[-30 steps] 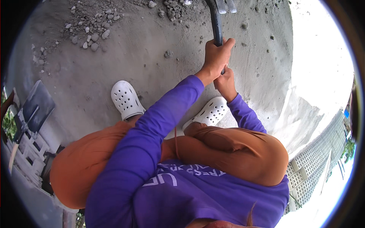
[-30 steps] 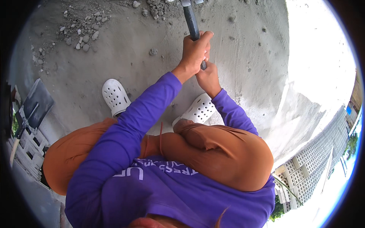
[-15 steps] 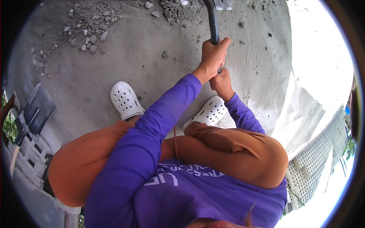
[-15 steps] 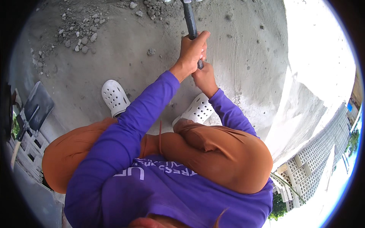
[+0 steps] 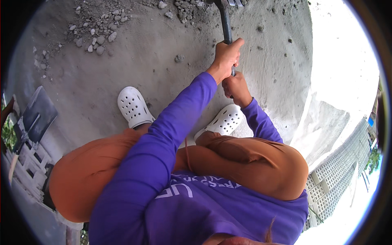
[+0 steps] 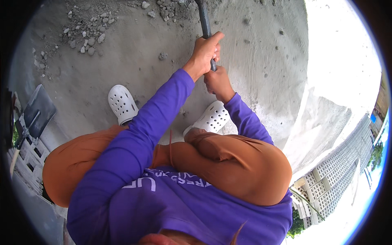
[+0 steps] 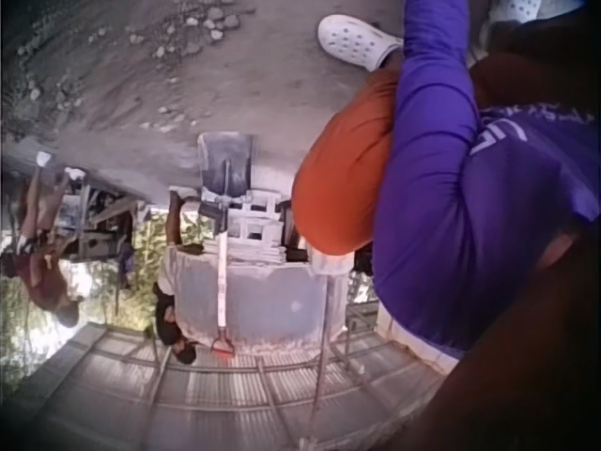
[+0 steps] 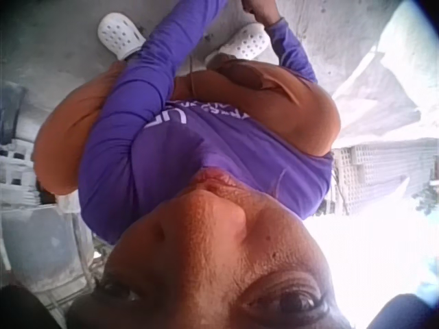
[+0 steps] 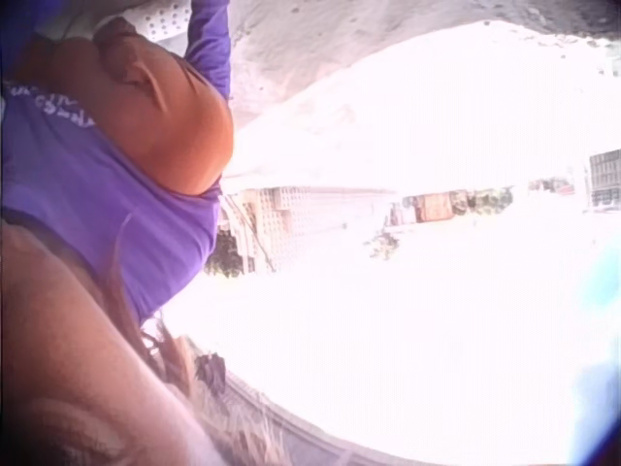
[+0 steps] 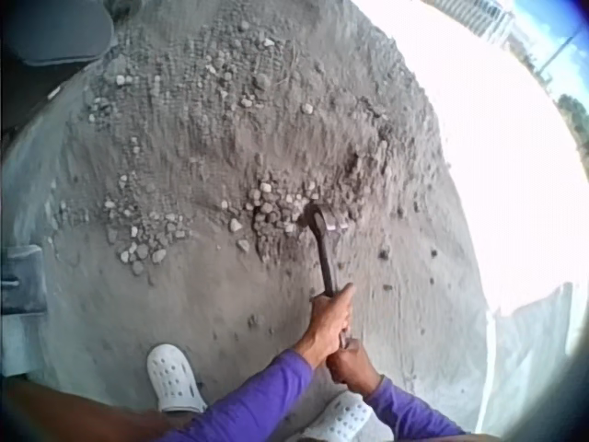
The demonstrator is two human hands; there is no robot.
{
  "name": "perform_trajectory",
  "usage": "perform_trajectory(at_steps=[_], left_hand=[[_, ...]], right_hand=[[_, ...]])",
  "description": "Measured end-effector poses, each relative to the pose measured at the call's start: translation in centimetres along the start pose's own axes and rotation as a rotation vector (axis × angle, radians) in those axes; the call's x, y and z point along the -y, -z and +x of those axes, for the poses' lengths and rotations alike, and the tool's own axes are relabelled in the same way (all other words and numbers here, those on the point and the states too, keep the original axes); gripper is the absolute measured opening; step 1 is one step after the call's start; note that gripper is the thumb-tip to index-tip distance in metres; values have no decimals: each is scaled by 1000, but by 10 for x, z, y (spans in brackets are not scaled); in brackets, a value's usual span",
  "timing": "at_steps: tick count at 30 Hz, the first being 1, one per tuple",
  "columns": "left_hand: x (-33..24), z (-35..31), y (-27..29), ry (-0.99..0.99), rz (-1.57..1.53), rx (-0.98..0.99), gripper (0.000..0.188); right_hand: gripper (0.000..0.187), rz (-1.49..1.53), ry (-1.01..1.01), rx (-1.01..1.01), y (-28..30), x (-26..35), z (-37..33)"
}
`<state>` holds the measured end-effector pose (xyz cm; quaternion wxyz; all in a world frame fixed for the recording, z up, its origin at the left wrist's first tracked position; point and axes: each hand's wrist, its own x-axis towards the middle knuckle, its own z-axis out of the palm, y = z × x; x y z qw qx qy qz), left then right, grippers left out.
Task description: Breaking rocks into smaller pieces using a hammer.
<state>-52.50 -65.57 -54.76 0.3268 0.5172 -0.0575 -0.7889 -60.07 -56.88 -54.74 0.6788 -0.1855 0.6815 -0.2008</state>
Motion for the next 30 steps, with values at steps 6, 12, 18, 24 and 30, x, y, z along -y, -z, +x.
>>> perform_trajectory(at_steps=[6,12,18,24,30], left_hand=[[-33,-36,-26,-381,224,316,32],[-21,-2,-8,-57,37,207,30],[-13,-1,11,62,-50,46,32],[-45,-40,-19,-324,175,398,37],[-24,-4,7,-88,-10,235,34]], right_hand=[[13,-107,998,-227,-10,30,10],[17,-150,380,-59,11,-8,42],[23,-18,-49,18,-13,18,-4],[17,-145,996,-232,-15,39,10],[18,-166,306,-18,0,1,38]])
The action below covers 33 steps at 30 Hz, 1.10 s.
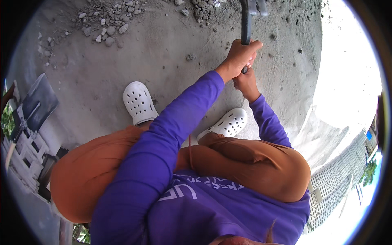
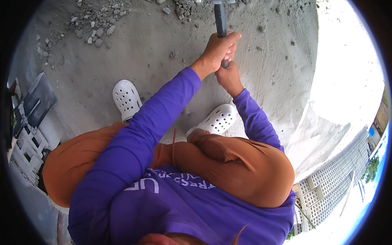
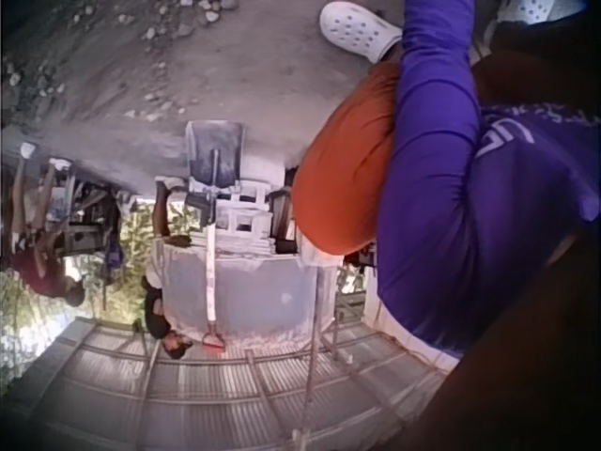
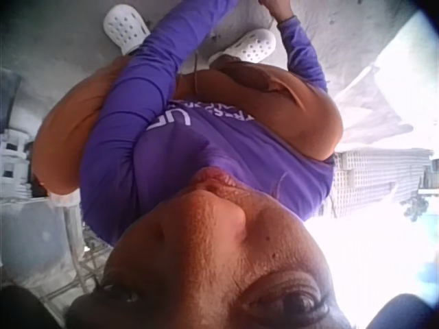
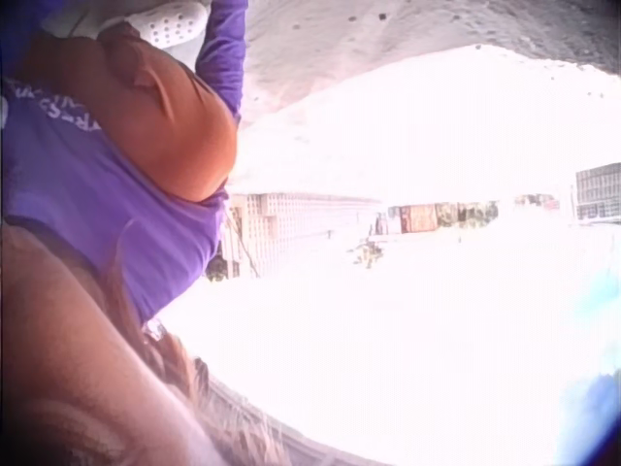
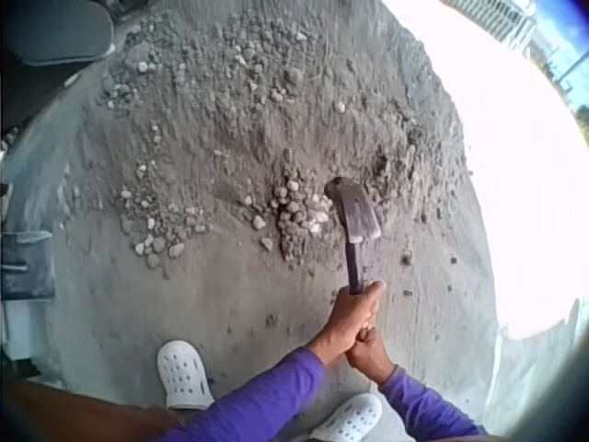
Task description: Breaking rocks into smaller pieces using a hammer.
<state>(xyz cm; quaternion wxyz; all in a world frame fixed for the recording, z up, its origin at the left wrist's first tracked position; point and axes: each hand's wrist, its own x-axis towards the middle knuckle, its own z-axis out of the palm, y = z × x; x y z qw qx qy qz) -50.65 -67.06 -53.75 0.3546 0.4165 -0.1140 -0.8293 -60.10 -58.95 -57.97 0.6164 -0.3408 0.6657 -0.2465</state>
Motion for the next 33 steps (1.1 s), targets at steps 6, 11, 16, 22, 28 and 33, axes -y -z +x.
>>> perform_trajectory(at_steps=[6,11,16,22,28,33], left_hand=[[19,-9,16,161,-65,-266,35],[-26,-33,-17,-148,99,-42,36],[-40,-22,-53,-561,418,163,37],[-5,33,18,119,-93,-185,33],[-8,3,-14,50,37,-221,32],[-41,-17,-50,-317,242,-7,35]], right_hand=[[22,91,-360,148,-12,25,-44],[12,59,109,92,-8,35,-32],[3,-312,1055,-255,2,59,13],[14,122,-241,175,-2,36,4],[20,172,-315,88,0,53,-27],[9,48,435,-43,7,68,-16]])
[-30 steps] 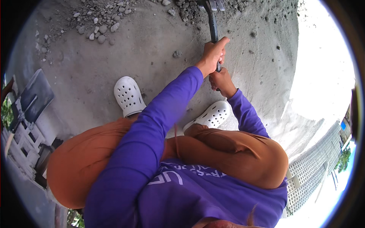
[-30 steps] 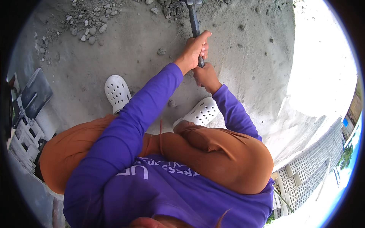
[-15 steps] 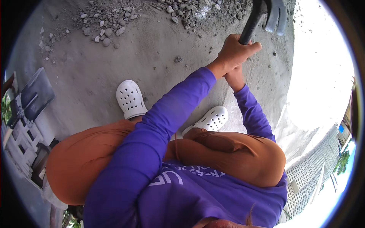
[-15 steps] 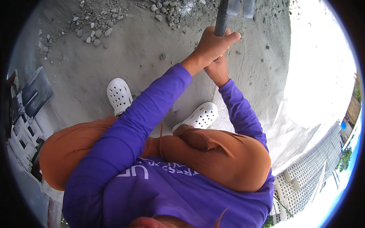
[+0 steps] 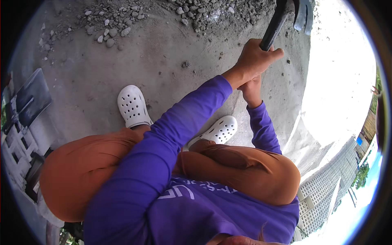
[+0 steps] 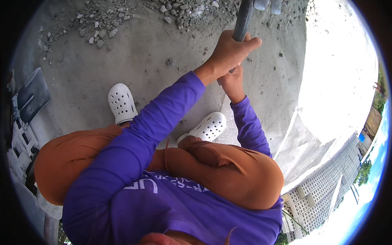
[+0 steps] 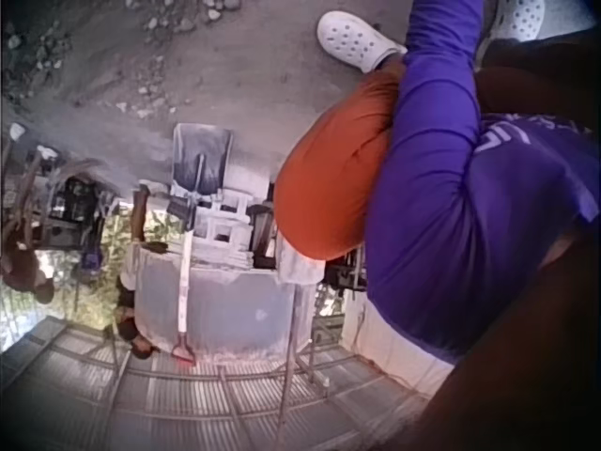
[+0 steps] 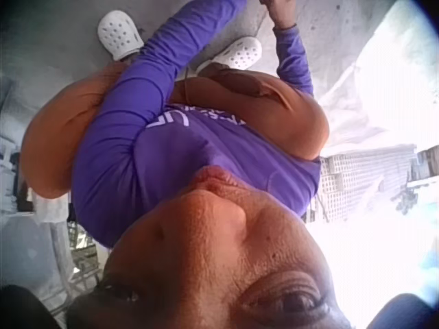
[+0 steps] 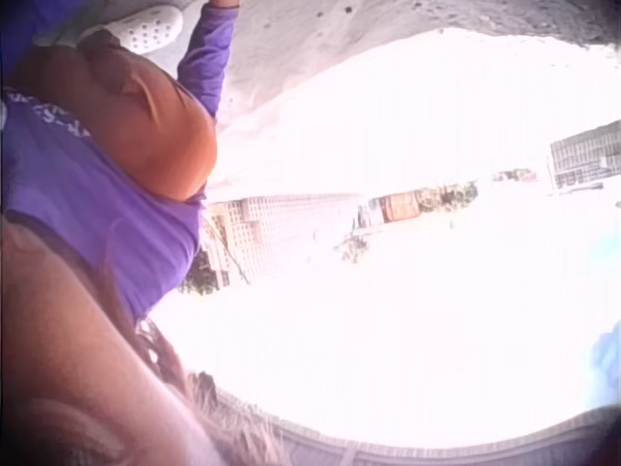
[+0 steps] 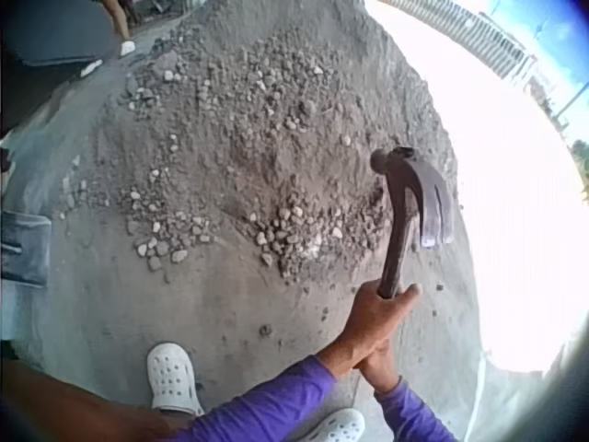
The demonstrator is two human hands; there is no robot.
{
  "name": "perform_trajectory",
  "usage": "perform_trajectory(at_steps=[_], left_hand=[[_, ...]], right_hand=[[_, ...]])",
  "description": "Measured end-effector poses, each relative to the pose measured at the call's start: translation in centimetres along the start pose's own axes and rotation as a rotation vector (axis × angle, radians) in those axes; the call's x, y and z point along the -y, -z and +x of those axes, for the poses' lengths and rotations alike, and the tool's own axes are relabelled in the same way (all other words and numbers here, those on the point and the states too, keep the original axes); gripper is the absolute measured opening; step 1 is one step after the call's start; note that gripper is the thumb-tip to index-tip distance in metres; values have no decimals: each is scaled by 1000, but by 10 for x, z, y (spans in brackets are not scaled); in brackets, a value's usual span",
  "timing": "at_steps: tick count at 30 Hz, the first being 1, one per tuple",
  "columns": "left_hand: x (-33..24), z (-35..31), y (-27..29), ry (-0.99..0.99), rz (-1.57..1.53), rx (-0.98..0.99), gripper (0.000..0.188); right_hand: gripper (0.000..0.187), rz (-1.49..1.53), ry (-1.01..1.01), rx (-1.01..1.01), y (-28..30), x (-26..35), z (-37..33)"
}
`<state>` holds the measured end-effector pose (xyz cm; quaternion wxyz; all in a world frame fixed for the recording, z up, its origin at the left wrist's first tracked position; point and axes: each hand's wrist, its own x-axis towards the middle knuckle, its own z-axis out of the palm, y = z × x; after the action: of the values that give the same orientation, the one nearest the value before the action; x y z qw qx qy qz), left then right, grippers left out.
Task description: Breaking rocks into smaller pieces using a hammer.
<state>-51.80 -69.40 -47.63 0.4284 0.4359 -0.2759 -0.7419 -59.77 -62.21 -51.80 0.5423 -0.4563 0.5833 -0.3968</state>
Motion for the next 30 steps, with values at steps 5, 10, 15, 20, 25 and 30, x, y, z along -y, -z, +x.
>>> perform_trajectory(at_steps=[5,10,15,20,25,30], left_hand=[[20,9,-2,-108,126,80,35],[72,31,51,480,-262,-258,30],[55,18,31,360,-201,-276,37],[11,5,1,26,37,-101,36],[32,17,7,137,149,-170,39],[70,30,36,412,-218,-241,32]], right_hand=[[12,-499,771,-201,4,-33,24],[12,83,-808,146,-17,-35,-5],[16,-5,-621,-24,-15,-22,-19],[24,-222,107,-48,-3,-10,-7],[19,-353,-89,10,4,-47,-5],[24,87,-720,125,-3,-29,-5]])
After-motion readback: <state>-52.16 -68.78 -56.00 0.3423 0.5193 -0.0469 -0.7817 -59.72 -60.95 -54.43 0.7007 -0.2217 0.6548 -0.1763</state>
